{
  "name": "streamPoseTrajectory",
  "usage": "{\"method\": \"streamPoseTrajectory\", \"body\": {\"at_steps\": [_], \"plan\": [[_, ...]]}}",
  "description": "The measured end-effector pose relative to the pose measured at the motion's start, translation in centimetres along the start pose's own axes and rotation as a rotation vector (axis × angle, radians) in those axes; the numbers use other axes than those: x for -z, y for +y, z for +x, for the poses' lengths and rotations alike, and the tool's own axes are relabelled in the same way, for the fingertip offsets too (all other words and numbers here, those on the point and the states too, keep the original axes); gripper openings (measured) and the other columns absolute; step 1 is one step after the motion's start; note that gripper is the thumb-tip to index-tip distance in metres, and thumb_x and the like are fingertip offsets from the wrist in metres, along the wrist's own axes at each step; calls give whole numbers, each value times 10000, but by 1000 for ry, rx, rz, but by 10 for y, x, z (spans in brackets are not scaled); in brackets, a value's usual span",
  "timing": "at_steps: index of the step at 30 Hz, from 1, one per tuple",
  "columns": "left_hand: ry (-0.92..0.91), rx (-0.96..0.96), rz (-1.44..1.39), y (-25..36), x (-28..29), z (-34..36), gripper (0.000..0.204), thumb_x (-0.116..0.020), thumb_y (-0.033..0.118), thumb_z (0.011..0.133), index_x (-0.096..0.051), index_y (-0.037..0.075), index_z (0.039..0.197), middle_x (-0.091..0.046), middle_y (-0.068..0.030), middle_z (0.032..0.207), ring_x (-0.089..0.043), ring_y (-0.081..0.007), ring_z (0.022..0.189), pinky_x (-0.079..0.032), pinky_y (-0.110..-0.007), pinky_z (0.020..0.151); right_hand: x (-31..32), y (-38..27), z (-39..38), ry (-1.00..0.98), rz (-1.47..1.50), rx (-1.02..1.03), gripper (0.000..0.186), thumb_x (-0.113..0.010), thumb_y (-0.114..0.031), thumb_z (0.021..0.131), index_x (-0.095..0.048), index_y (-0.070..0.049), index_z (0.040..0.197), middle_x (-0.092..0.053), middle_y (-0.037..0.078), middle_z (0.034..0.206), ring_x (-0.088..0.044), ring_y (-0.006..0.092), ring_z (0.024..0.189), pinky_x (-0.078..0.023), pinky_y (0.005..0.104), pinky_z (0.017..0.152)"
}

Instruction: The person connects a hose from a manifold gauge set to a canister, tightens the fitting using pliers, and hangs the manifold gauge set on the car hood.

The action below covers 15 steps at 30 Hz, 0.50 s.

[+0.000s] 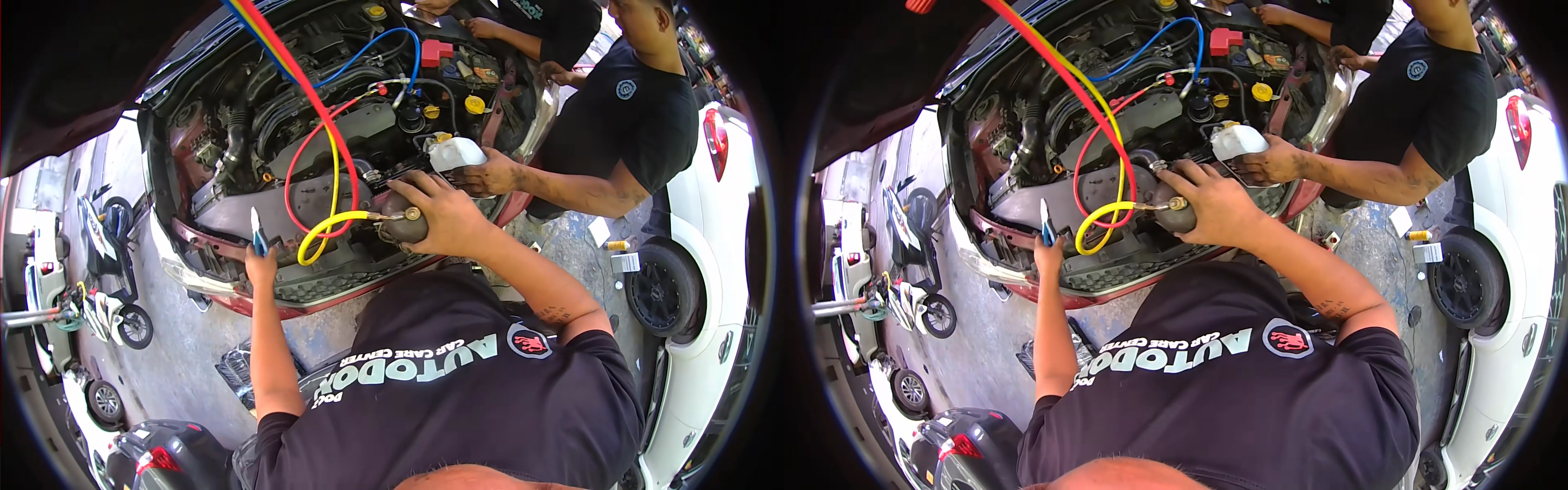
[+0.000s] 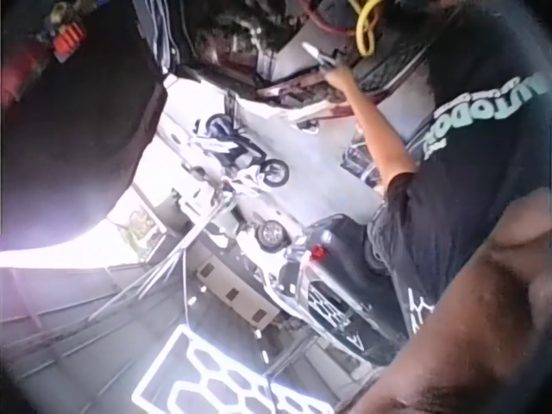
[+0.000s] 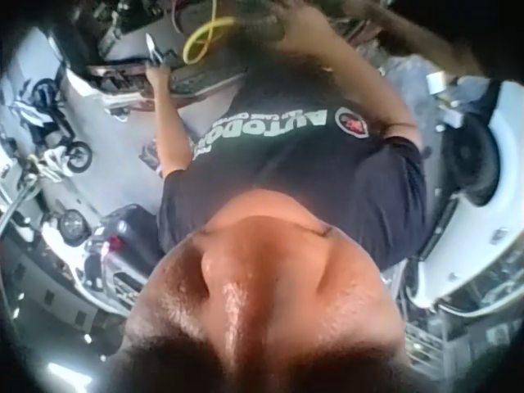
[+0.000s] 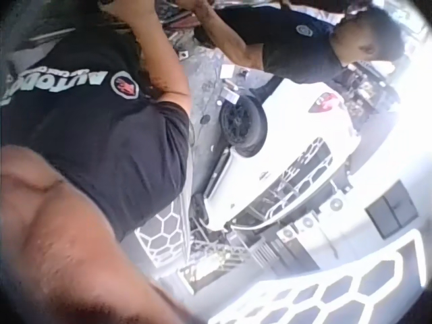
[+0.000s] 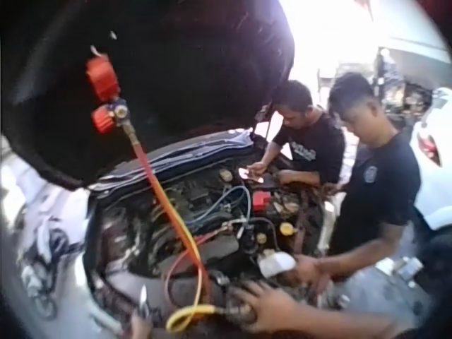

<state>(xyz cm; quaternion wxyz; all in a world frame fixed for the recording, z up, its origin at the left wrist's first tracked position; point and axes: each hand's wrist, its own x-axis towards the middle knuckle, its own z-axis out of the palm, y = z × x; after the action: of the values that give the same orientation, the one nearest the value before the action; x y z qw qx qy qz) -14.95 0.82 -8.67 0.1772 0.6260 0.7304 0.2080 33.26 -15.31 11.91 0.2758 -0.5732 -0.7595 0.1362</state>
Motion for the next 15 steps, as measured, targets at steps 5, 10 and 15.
{"method": "streamPoseTrajectory", "body": {"at_steps": [5, 10, 15], "plan": [[107, -115, 327, 16, -29, 6, 704, -859, 351, 879, -609, -43, 1405, -569, -300, 1375, -589, -501, 1241, -508, -537, 1069, -1, -3, -10, -25, -4, 13, 914, -904, -283, 651, -570, -195, 1497, -570, 140, 1415, -662, 392, 1173, -608, 479, 936], [139, -60, 371, -3, -45, 3, 760, -806, 414, 921, -558, 14, 1518, -551, -253, 1428, -539, -465, 1312, -476, -535, 1108, -6, -6, -21, -5, -11, 78, 801, -900, -271, 659, -641, -194, 1413, -589, 124, 1387, -664, 377, 1150, -607, 477, 922], [103, -37, 475, 15, -46, -5, 781, -775, 451, 936, -521, 78, 1573, -479, -252, 1558, -449, -470, 1437, -392, -588, 1186, -8, -9, -26, 25, -9, 27, 803, -904, -271, 660, -638, -166, 1410, -578, 136, 1427, -653, 396, 1190, -580, 496, 988]]}}
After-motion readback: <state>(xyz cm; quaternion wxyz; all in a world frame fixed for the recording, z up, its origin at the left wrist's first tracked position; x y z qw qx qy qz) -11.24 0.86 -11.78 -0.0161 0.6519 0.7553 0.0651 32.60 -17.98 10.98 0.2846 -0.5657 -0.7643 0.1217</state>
